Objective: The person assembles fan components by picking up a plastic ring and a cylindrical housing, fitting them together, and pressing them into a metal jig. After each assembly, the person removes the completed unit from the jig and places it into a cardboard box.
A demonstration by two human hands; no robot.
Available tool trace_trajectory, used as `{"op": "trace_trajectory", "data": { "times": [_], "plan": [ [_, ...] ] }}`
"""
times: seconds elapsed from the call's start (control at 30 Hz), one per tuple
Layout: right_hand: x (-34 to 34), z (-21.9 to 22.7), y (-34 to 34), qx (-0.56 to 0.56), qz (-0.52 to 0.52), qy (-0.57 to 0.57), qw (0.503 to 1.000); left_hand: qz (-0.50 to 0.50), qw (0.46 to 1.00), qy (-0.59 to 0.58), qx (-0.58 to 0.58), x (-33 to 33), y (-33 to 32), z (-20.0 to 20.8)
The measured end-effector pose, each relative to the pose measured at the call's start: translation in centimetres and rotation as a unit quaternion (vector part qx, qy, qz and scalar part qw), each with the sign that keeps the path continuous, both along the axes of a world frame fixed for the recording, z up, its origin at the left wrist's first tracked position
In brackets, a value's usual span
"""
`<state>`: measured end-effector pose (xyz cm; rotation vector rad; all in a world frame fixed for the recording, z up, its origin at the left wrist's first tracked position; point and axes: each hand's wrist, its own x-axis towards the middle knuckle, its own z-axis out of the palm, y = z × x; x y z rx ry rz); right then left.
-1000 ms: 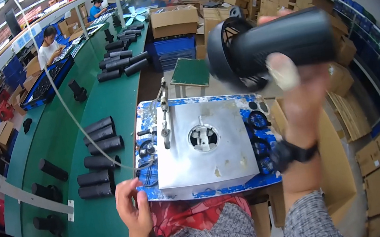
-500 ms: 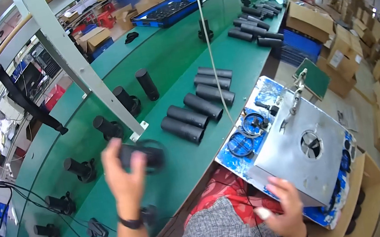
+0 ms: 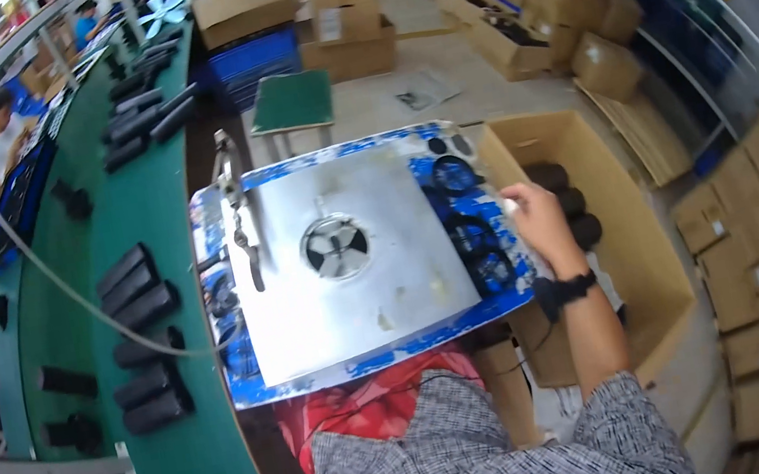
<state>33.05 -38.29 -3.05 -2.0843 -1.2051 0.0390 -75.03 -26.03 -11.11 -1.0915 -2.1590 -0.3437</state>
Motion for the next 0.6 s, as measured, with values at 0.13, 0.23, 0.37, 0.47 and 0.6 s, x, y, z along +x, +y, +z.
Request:
{"op": "trace_trajectory", "data": {
  "times": [0.13,0.23,0.37,0.47,0.6],
  "plan": [
    [4.8,-7.0,0.4,-0.048,0.005,0.057,0.997,0.039,0.996,-0.047,-0.059,3.1,2.6,1.4],
    [3.7,-7.4,2.6,-0.104,-0.031,0.034,0.993,0.017,0.997,-0.074,0.03,7.4,0.3,1.9],
    [2.2,-7.0,4.8,-0.16,-0.045,0.008,0.986,0.001,0.994,-0.092,0.053,7.8,-1.6,2.0],
    [4.6,-7.8,7.0,-0.061,-0.047,-0.054,0.996,-0.021,0.99,-0.132,0.036,10.4,-0.5,2.9],
    [8.8,-11.4,7.9,-0.081,0.023,-0.14,0.987,-0.036,0.986,-0.156,0.039,11.5,1.6,2.8]
  ]
}}
